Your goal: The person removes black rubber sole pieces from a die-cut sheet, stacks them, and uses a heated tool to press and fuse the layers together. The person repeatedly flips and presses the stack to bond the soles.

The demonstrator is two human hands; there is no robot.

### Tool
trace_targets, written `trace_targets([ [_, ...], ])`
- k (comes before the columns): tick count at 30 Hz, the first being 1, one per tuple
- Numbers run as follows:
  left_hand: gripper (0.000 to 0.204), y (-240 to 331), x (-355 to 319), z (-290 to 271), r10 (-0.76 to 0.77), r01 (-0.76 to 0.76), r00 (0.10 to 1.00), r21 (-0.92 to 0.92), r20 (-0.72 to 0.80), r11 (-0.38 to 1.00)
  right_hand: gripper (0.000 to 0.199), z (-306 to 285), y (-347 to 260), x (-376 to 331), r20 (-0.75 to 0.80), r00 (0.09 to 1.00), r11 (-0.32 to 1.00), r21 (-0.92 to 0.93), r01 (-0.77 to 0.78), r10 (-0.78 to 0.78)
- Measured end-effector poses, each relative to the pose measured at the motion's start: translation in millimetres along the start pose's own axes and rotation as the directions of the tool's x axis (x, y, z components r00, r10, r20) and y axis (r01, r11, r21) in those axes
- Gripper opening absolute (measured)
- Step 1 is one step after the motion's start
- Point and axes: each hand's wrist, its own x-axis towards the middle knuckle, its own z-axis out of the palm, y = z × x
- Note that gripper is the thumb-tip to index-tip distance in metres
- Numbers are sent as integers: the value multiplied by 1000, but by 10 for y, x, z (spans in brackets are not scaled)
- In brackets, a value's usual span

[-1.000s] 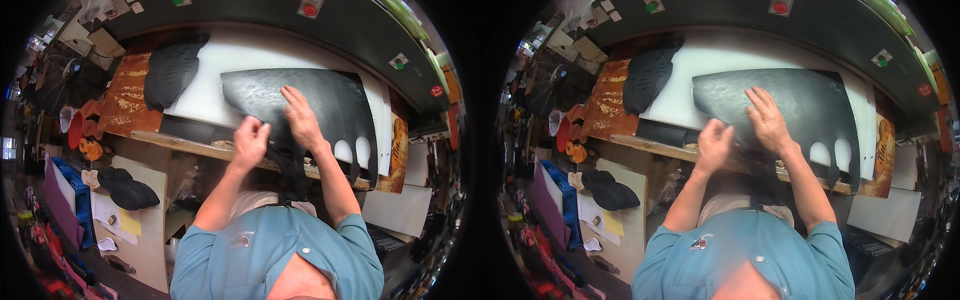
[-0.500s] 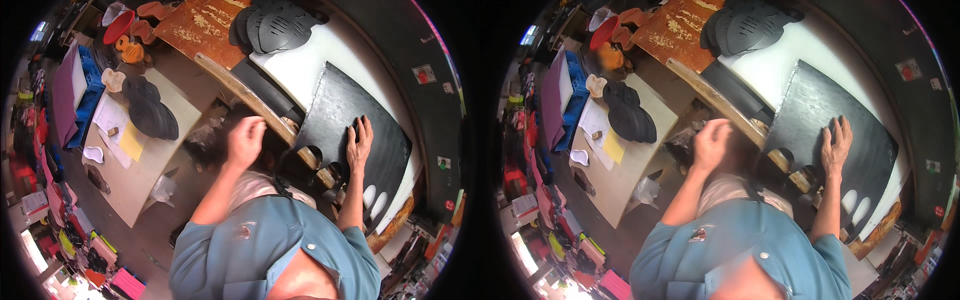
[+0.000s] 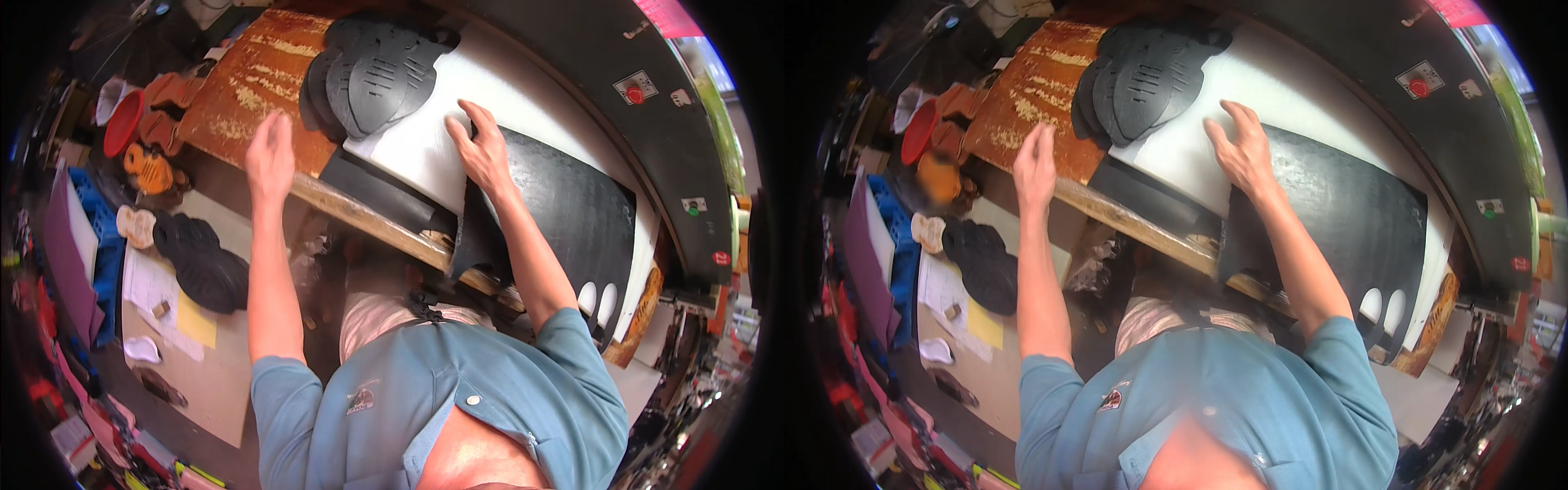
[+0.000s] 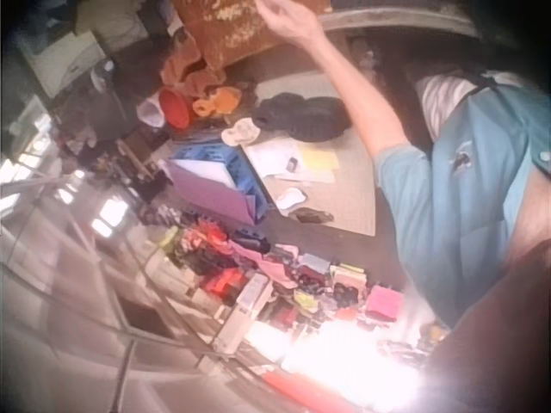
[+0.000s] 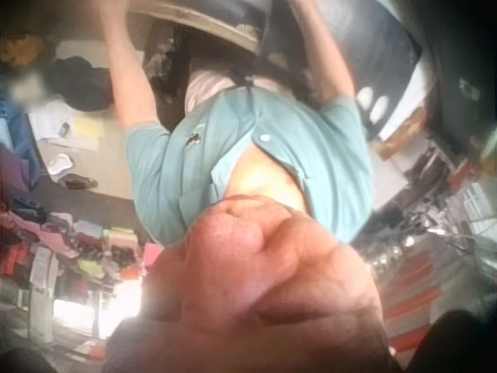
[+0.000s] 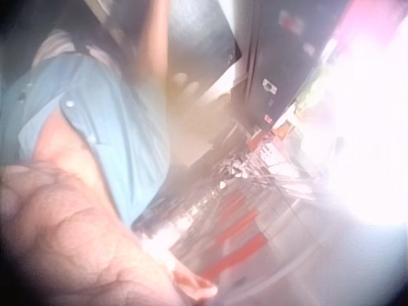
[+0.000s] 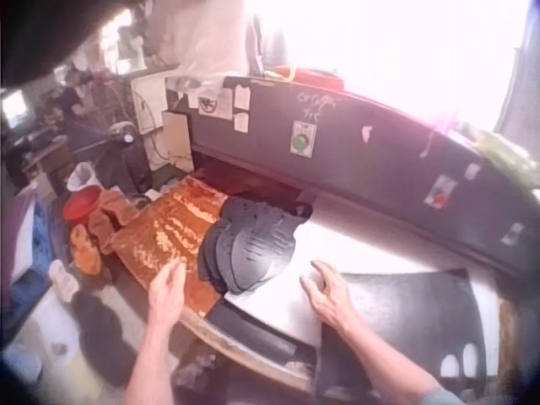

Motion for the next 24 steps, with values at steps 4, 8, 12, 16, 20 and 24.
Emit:
trace_targets([
  [4,96,-72,1020,483,30,-95,987,414,159,905,72,672,-62,653,-75,996,985,-166,-55,43],
  [8,104,-219,1062,959,104,-206,973,570,206,796,71,1138,-243,769,-141,989,948,-319,-9,-38],
  [12,88,-309,1088,914,83,-110,992,305,99,946,66,1459,-472,752,-176,980,976,-211,60,-98],
  [16,67,-189,1380,820,-183,245,961,-328,208,912,65,1566,-595,800,-204,979,984,-180,-14,-23],
  [20,63,32,1571,749,-347,477,796,-161,497,864,59,1546,-599,834,-211,976,990,-142,17,-47],
  [24,66,238,1444,777,-167,271,874,-173,456,947,55,1493,-573,811,-236,972,999,-41,0,-9],
])
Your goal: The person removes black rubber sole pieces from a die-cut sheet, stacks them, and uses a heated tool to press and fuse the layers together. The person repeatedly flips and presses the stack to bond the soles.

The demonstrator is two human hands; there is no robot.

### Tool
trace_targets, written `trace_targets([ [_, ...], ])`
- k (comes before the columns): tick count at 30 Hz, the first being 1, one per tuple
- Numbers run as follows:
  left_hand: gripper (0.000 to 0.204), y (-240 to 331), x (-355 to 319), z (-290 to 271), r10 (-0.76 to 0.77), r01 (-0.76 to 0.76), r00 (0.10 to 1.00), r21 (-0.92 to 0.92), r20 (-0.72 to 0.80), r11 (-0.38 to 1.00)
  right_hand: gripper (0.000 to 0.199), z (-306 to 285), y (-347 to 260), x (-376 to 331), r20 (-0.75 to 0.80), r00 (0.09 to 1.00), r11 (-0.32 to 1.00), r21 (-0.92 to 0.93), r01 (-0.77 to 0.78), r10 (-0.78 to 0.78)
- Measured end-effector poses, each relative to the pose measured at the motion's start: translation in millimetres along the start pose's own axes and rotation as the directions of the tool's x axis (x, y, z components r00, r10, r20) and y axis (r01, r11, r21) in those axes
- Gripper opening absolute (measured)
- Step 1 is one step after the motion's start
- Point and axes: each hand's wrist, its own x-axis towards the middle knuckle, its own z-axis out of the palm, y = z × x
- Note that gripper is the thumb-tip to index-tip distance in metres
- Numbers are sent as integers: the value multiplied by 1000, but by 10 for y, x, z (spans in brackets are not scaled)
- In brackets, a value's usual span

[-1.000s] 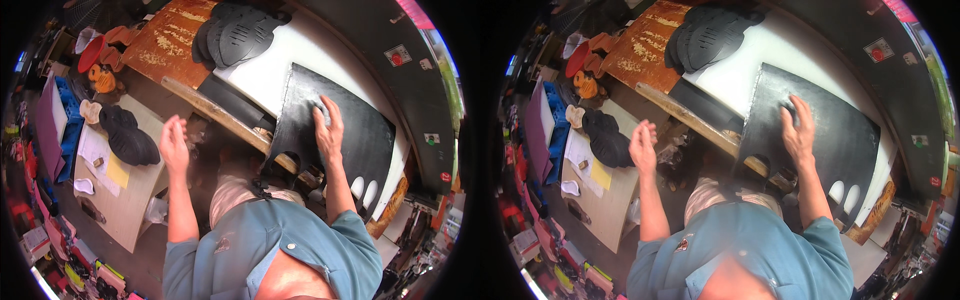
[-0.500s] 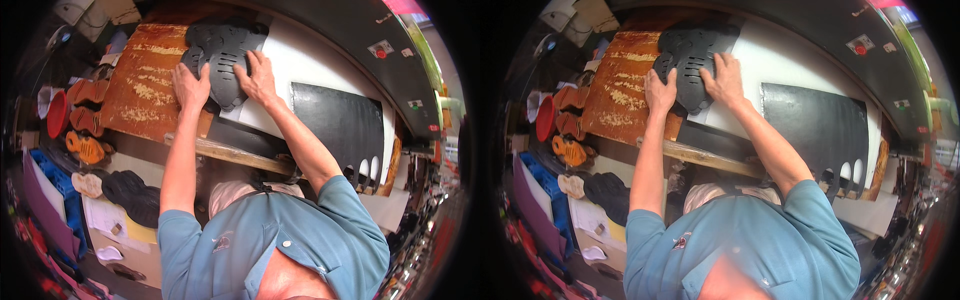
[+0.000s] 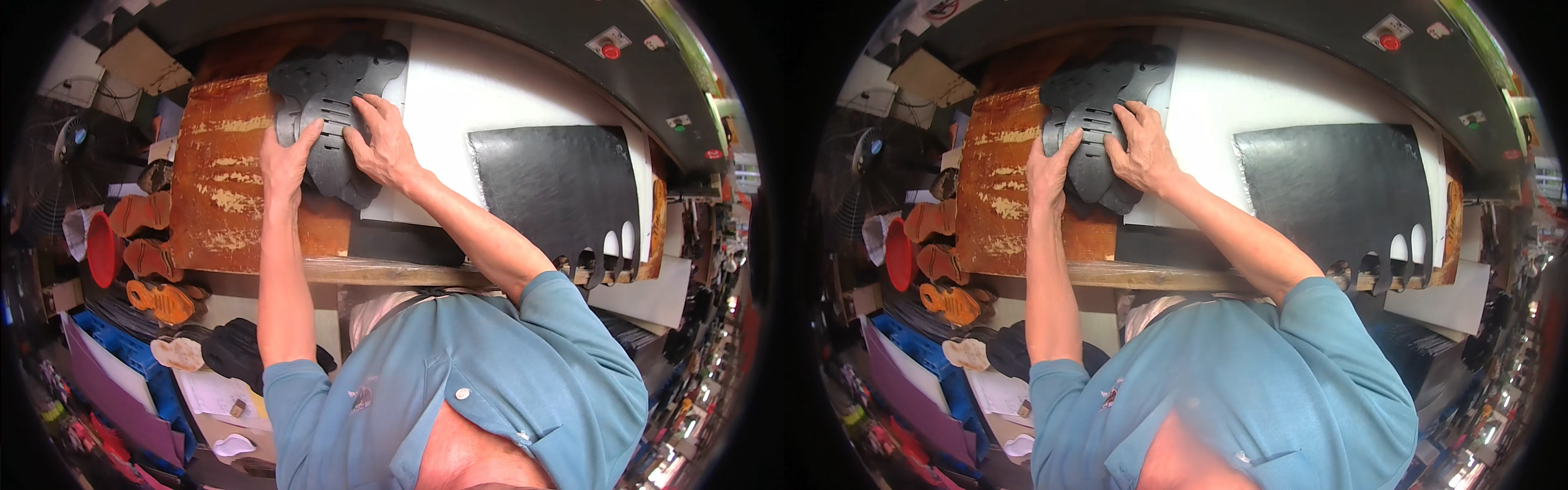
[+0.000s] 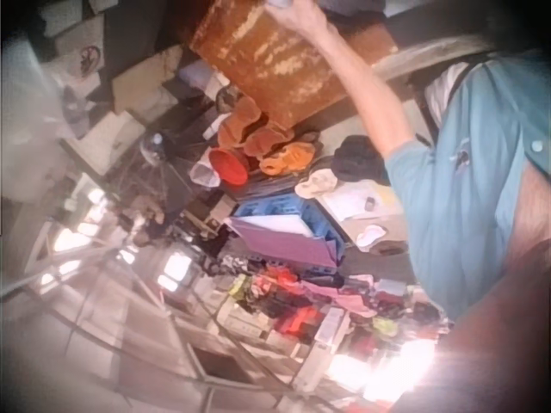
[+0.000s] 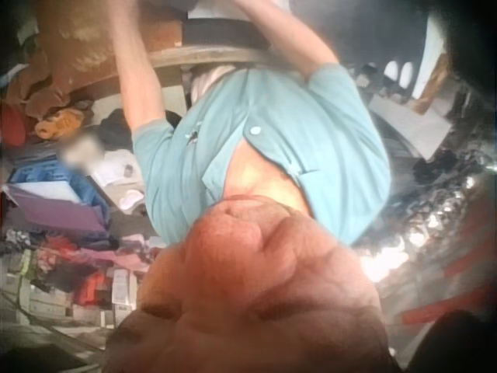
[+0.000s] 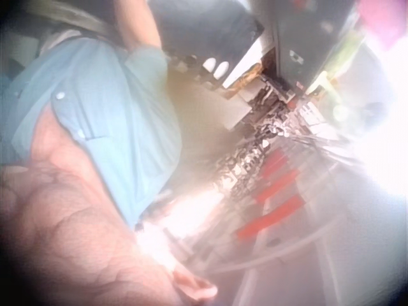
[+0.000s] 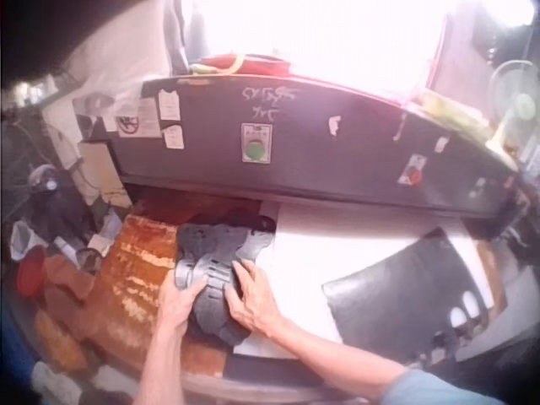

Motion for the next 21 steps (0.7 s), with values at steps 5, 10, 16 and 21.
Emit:
trace_targets([
  [5,68,26,-83,247,3,26,983,-153,185,988,53,-61,47,-13,-8,999,984,170,-47,49],
  [10,62,-43,-48,262,-99,150,973,-244,208,958,53,16,39,-3,-7,999,994,106,41,-40],
  [16,53,336,-245,105,66,-44,981,-124,180,991,53,34,-285,-101,-143,988,956,278,97,-58],
  [21,57,1155,-662,-327,303,-355,923,220,238,909,64,-45,-842,-120,-152,980,890,418,182,-128],
])
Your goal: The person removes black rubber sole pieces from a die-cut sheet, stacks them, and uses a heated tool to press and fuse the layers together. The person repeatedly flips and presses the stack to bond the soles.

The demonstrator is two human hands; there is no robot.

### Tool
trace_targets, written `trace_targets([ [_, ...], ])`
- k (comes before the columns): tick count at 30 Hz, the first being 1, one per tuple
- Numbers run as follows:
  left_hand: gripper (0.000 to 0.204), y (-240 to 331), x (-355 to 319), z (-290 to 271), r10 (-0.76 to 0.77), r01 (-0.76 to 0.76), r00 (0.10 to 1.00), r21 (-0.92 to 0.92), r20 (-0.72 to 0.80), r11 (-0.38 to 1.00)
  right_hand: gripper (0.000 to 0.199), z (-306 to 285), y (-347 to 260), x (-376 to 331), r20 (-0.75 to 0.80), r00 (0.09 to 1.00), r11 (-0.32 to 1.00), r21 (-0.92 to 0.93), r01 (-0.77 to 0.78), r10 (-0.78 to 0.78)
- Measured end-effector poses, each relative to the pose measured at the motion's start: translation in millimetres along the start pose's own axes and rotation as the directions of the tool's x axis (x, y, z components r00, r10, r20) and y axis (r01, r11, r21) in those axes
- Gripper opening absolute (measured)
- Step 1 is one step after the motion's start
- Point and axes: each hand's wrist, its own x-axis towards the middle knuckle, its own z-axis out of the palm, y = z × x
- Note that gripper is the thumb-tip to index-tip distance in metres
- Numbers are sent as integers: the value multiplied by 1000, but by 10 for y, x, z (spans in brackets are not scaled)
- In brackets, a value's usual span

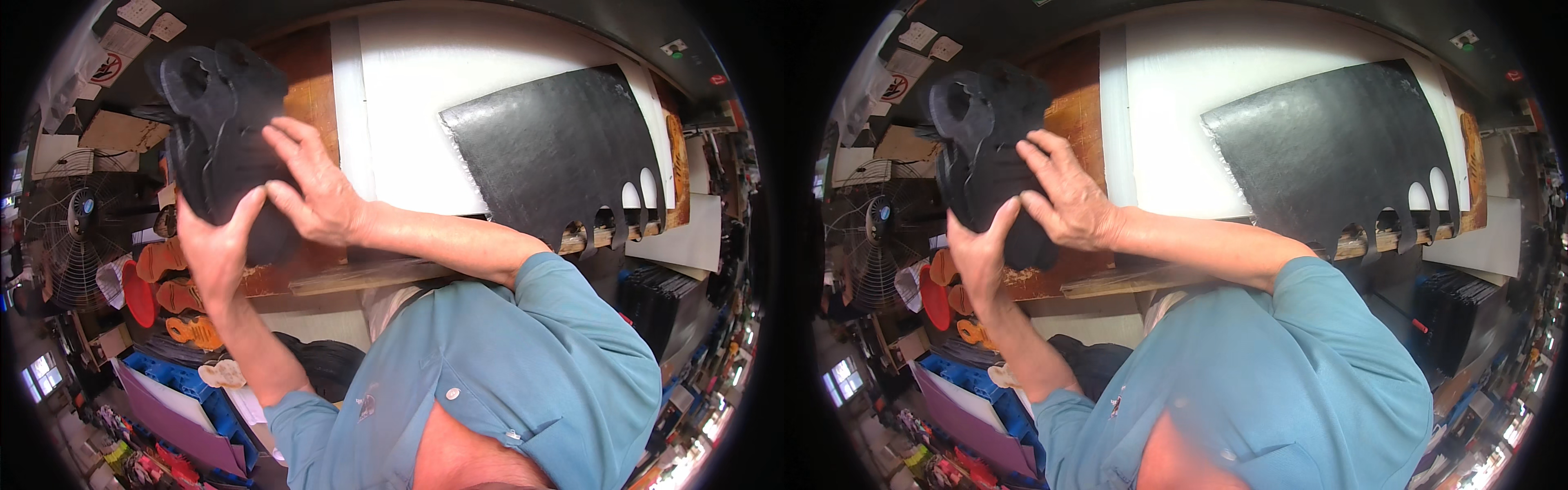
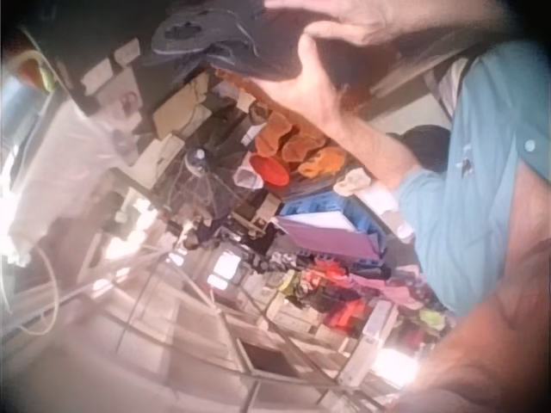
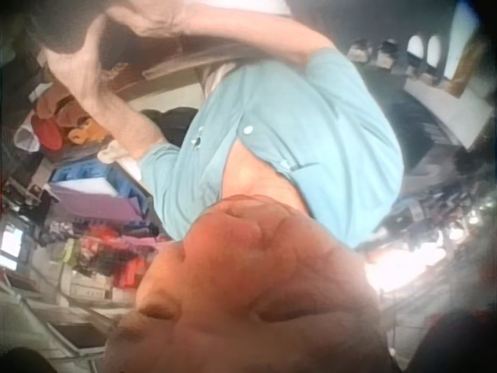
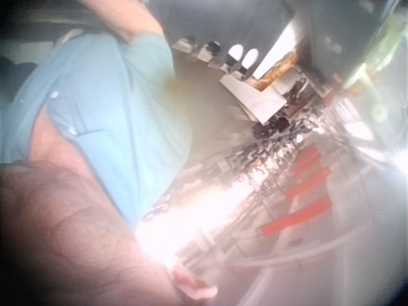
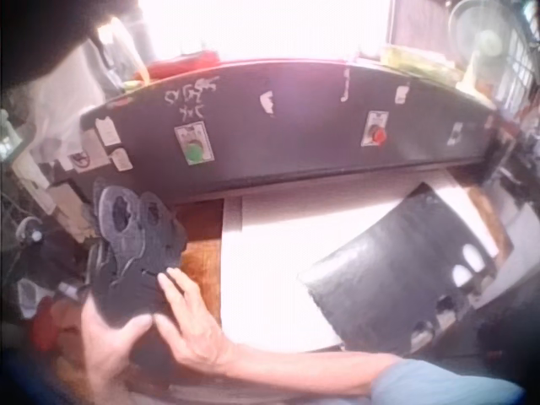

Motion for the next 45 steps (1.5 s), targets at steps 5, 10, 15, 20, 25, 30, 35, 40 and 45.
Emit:
trace_targets([
  [5,78,-154,-193,-269,-108,74,992,403,64,912,66,-355,72,36,105,993,992,-103,74,-63],
  [10,95,-814,-398,-61,-109,62,993,568,50,821,83,-893,523,50,220,975,946,-308,97,-28],
  [15,79,-905,-417,-45,-74,70,997,501,-13,862,115,-841,651,385,388,921,898,-396,192,-25],
  [20,71,-843,-273,-321,-54,5,995,502,84,865,99,-756,471,693,425,858,894,-204,400,-287],
  [25,80,-891,-134,-512,-57,-14,993,584,103,812,54,-387,482,866,686,692,855,-204,477,-223],
  [30,97,-912,-158,-559,0,-59,996,665,89,745,44,-297,532,950,685,677,805,-226,549,-269],
  [35,103,-988,-178,-581,82,-106,994,675,67,730,27,-333,424,846,739,586,661,-260,704,-333],
  [40,106,-1031,-128,-636,76,-109,994,668,78,736,15,-252,250,1066,778,565,706,-236,668,-275],
  [45,106,-1021,-193,-634,89,-124,992,616,87,778,12,-336,-143,1316,809,494,705,-146,694,-318],
])
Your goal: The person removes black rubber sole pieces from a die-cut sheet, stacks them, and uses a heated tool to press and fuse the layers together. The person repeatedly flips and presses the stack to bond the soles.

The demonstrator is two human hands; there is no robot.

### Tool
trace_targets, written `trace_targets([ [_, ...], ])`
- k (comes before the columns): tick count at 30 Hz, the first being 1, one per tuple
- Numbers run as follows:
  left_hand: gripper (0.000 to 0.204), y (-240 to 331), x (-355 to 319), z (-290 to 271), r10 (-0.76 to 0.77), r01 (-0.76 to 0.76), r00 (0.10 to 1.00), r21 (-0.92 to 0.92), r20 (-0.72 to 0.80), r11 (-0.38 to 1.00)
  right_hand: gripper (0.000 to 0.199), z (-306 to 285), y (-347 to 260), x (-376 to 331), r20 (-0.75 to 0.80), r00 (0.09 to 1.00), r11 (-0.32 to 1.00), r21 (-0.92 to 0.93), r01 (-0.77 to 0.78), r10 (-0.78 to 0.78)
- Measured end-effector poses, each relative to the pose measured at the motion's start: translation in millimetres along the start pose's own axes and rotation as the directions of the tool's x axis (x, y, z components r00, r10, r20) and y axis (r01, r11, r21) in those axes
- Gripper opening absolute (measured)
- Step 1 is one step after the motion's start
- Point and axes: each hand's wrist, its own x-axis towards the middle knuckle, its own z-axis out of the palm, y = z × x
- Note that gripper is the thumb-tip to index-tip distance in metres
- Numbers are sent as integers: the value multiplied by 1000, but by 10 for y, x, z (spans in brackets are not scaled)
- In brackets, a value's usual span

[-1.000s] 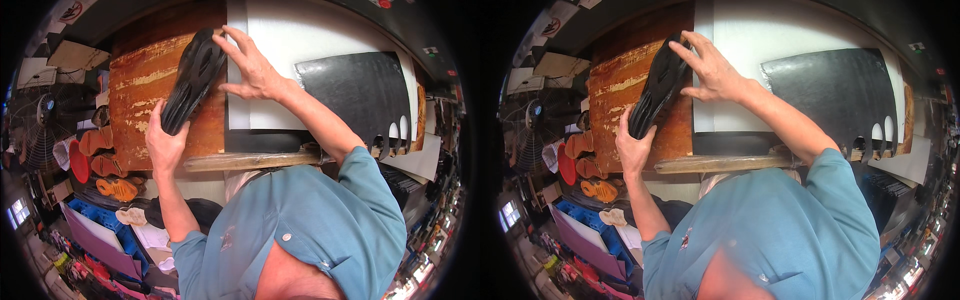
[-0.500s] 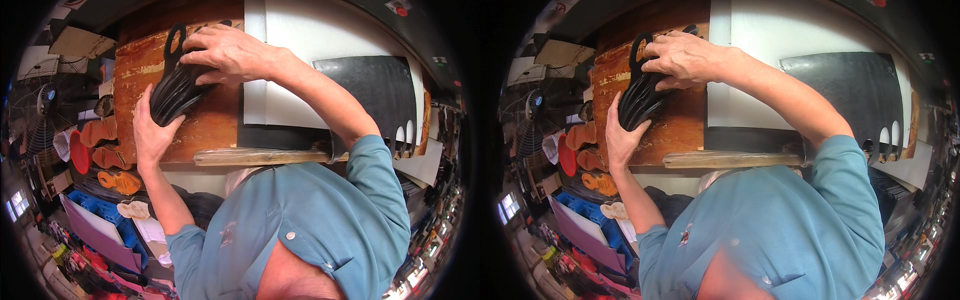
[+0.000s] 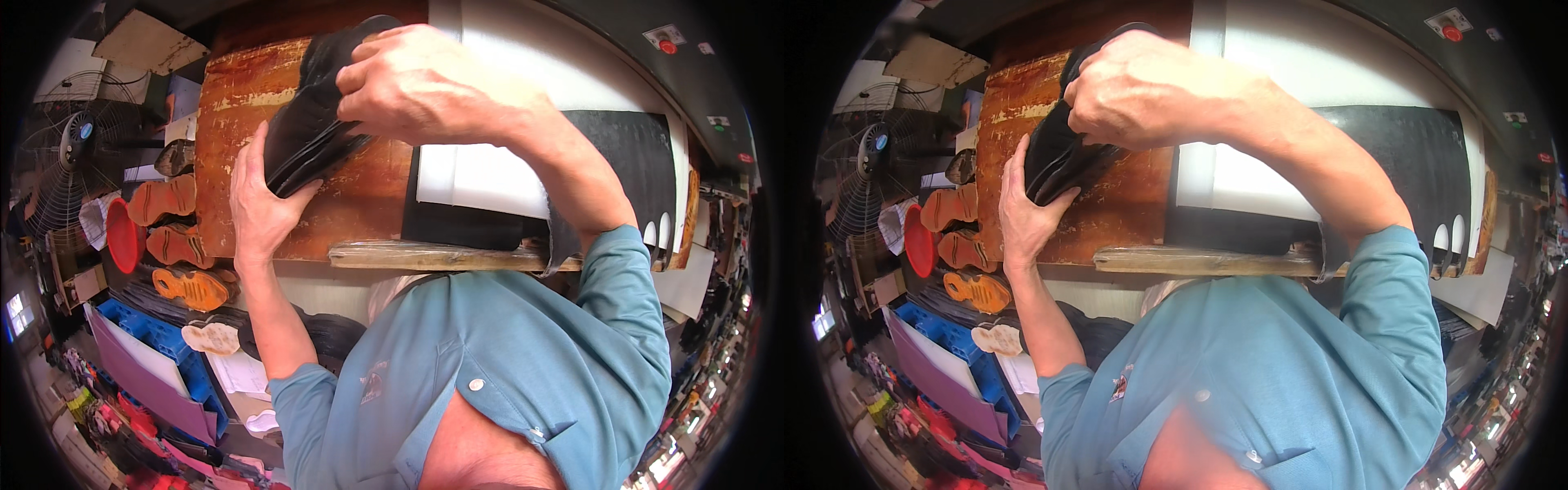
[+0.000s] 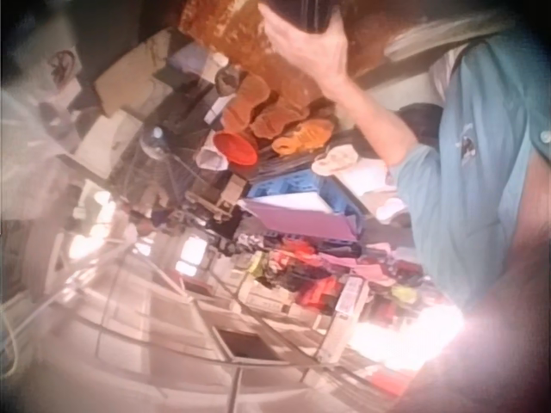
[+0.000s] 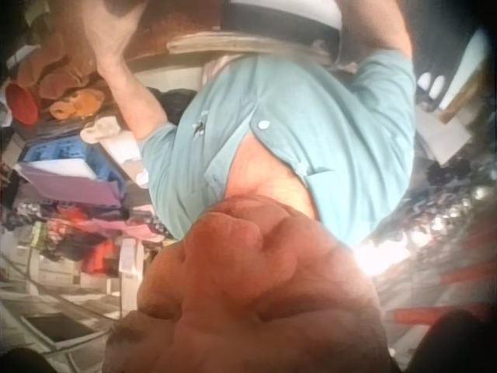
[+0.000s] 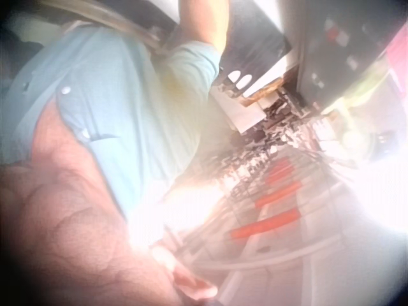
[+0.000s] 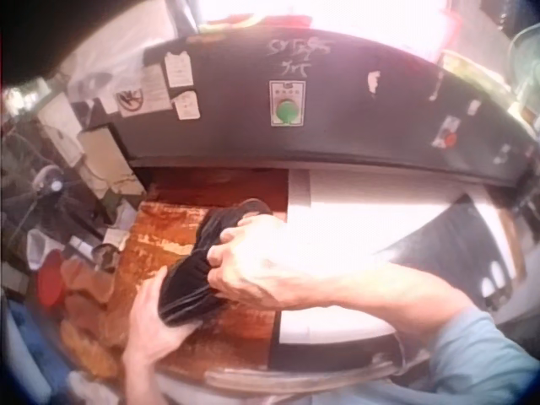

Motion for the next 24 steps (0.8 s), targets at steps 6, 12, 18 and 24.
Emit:
trace_targets([
  [6,107,-41,-20,43,56,-55,998,38,-37,998,11,-91,-174,121,246,948,976,-139,-170,201],
  [12,113,-94,22,9,77,-75,996,39,-45,996,23,426,-394,67,249,968,954,-296,45,32],
  [18,120,-87,-5,5,30,-30,1000,29,-5,999,18,344,-180,-126,188,982,997,-79,-12,27],
  [24,121,-84,-27,53,77,-77,997,30,-12,997,20,191,-181,-164,364,912,949,168,-265,190],
])
